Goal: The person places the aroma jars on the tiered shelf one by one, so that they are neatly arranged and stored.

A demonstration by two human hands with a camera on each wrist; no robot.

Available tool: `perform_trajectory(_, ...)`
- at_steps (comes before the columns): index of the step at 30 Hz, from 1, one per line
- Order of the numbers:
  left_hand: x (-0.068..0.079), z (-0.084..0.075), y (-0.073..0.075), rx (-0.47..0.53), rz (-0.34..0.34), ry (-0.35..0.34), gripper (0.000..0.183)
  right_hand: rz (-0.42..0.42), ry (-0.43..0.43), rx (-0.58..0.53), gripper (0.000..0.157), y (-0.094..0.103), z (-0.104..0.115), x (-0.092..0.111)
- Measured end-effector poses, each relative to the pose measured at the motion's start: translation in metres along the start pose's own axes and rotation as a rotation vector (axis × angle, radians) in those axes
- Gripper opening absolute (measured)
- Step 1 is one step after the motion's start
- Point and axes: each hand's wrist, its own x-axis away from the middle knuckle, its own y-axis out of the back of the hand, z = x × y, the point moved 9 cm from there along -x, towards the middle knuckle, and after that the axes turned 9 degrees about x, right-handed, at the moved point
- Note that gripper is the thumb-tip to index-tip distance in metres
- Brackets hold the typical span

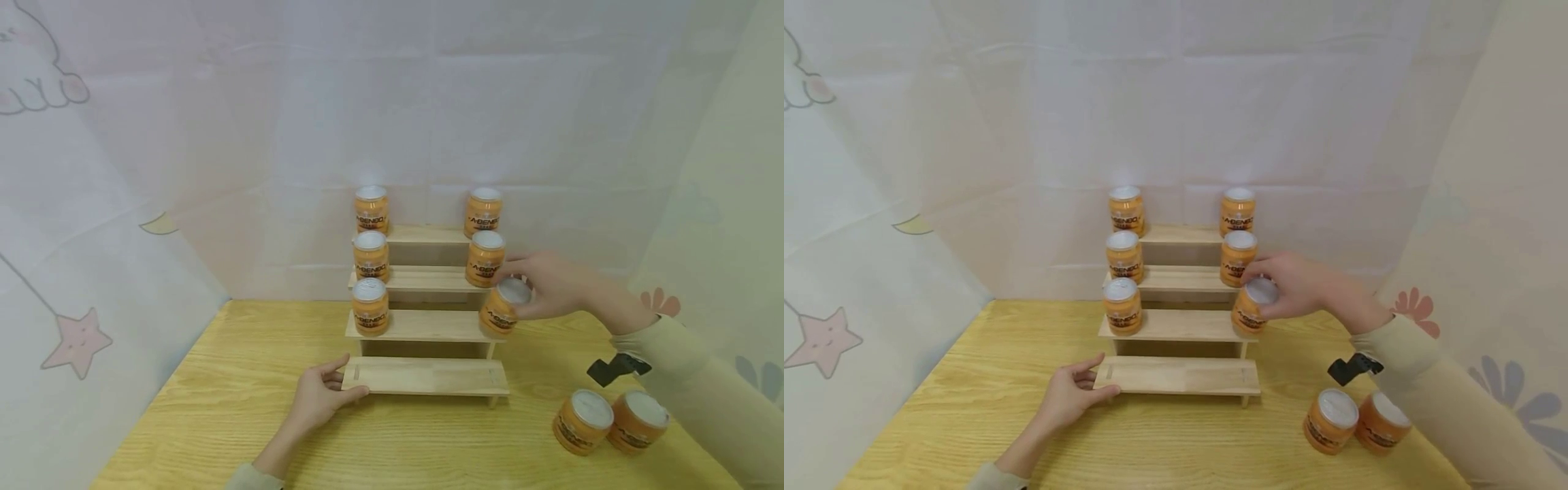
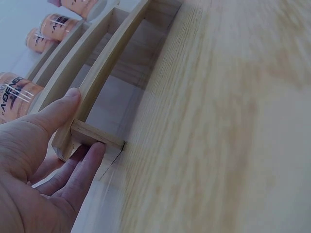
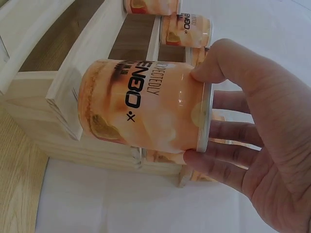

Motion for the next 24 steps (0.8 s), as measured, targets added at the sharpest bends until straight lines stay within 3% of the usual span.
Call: perform_trajectory(24,0.0,-0.002,-0.001,0.028,0.016,0.005,0.087,0.002,-0.013,-0.013,0.04,-0.025,0.004,-0.015)
